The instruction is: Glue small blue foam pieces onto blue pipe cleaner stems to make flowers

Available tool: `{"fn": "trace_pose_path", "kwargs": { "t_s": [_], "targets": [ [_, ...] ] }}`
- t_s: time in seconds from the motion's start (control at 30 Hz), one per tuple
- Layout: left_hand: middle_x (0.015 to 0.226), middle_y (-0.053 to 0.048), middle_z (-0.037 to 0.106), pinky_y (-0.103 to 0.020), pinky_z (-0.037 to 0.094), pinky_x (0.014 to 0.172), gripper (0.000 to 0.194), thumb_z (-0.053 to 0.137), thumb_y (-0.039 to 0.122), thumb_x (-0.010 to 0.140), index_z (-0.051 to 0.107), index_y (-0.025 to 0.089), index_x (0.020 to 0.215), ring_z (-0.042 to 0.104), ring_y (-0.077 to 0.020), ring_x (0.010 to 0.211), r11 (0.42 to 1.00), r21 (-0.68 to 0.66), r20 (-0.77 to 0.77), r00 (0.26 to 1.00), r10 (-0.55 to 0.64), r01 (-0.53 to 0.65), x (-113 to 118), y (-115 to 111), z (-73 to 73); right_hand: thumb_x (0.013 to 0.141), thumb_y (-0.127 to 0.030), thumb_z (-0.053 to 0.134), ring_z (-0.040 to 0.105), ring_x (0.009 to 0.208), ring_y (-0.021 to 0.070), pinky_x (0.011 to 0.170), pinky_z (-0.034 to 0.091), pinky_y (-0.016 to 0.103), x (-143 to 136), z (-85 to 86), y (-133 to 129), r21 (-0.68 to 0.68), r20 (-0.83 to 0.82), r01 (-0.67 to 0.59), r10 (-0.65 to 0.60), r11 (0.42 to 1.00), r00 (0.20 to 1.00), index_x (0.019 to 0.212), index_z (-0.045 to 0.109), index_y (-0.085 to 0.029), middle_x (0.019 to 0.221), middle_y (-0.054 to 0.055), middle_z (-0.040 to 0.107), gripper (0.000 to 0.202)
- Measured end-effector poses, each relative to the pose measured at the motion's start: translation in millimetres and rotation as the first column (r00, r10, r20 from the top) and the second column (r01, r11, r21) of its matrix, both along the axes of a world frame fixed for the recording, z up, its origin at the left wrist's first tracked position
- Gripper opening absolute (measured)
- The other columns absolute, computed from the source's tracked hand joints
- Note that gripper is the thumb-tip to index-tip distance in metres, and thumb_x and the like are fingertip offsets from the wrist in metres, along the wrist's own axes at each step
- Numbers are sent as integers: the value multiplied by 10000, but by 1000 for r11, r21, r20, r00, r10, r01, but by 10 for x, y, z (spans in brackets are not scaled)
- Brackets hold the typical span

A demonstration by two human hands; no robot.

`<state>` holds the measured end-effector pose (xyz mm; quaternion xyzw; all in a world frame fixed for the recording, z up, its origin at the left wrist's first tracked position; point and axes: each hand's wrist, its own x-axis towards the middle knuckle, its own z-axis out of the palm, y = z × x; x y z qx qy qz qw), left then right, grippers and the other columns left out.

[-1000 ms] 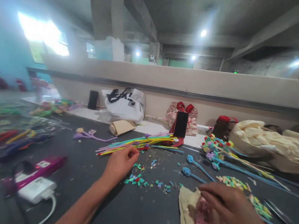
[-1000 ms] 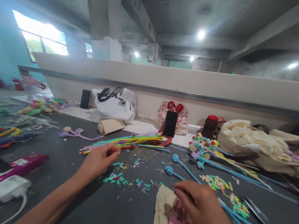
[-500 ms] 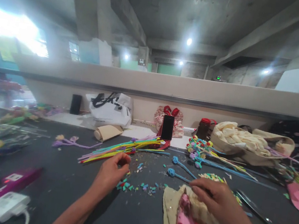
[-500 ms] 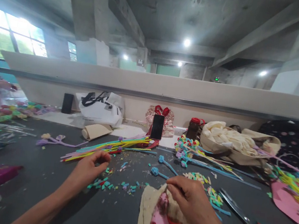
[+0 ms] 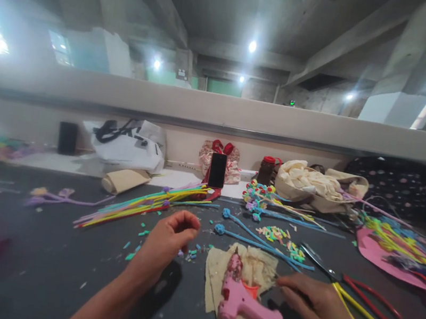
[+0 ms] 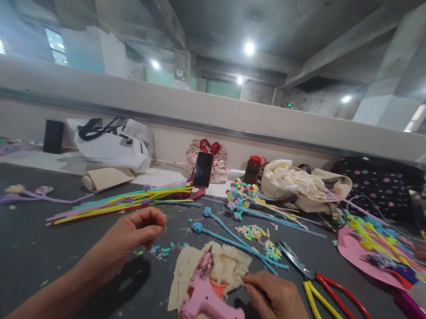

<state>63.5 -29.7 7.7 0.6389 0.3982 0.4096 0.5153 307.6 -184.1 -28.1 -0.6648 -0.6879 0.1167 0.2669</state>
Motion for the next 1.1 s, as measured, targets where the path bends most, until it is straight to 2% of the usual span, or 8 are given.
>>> {"fn": "trace_pose_path", "kwargs": {
  "t_s": [0.2,0.33,0.57,0.7,0.83,0.9,1.0,1.1],
  "targets": [
    [545,59,476,-188,319,453,108,546,215,563,526,178,663,381,-64,464,994,-91,-48,997,-56,51,56,-25,-220,849,-220,430,613,781,141,679,442,204,-122,-42,-27,5,-30,-51,51,999,998,932,625,-231,856,13,676,212],
    [507,64,446,-188,300,445,62,532,199,564,496,186,613,368,-64,453,990,-86,-55,991,-118,113,37,-70,-259,847,-209,429,610,743,137,649,427,196,-158,1,68,13,12,-65,65,998,998,901,632,-219,804,14,673,210],
    [477,83,390,-177,264,416,56,449,161,575,431,202,609,345,-57,407,984,-88,-50,986,-162,157,63,-82,-293,830,-181,426,599,680,134,605,397,197,-253,206,507,26,114,-190,186,981,976,878,640,-192,756,26,671,219],
    [463,81,394,-171,271,435,95,426,102,529,432,189,568,359,-56,427,979,-72,-67,978,-198,193,130,-156,-345,821,-193,430,603,695,137,607,386,195,-386,216,773,-2,153,-258,255,966,955,850,645,-198,758,24,676,217],
    [491,60,450,-171,291,464,134,423,61,492,490,165,543,406,-63,483,968,-46,-96,963,-252,249,202,-288,-390,817,-189,409,591,616,129,537,356,194,-541,163,936,-22,259,-270,267,962,928,758,641,-201,668,6,657,240],
    [481,66,439,-171,270,446,141,424,62,492,498,165,554,381,-59,463,960,-13,-179,944,-277,279,217,-329,-397,822,-198,406,592,605,127,520,351,191,-599,161,992,-43,292,-276,276,960,916,761,638,-210,666,-3,659,241],
    [493,63,440,-176,248,432,139,416,75,494,498,167,559,377,-61,463,960,28,-272,926,-261,279,207,-326,-398,828,-210,407,600,607,123,515,359,185,-655,206,1110,-79,387,-262,272,962,881,763,639,-224,681,-10,669,242],
    [490,62,432,-177,242,433,168,398,69,489,513,164,566,378,-62,466,965,45,-306,923,-233,259,172,-263,-411,832,-216,412,614,657,135,553,382,197,-689,260,1335,-91,522,-232,245,968,817,777,641,-222,728,4,675,235]
  ]
}}
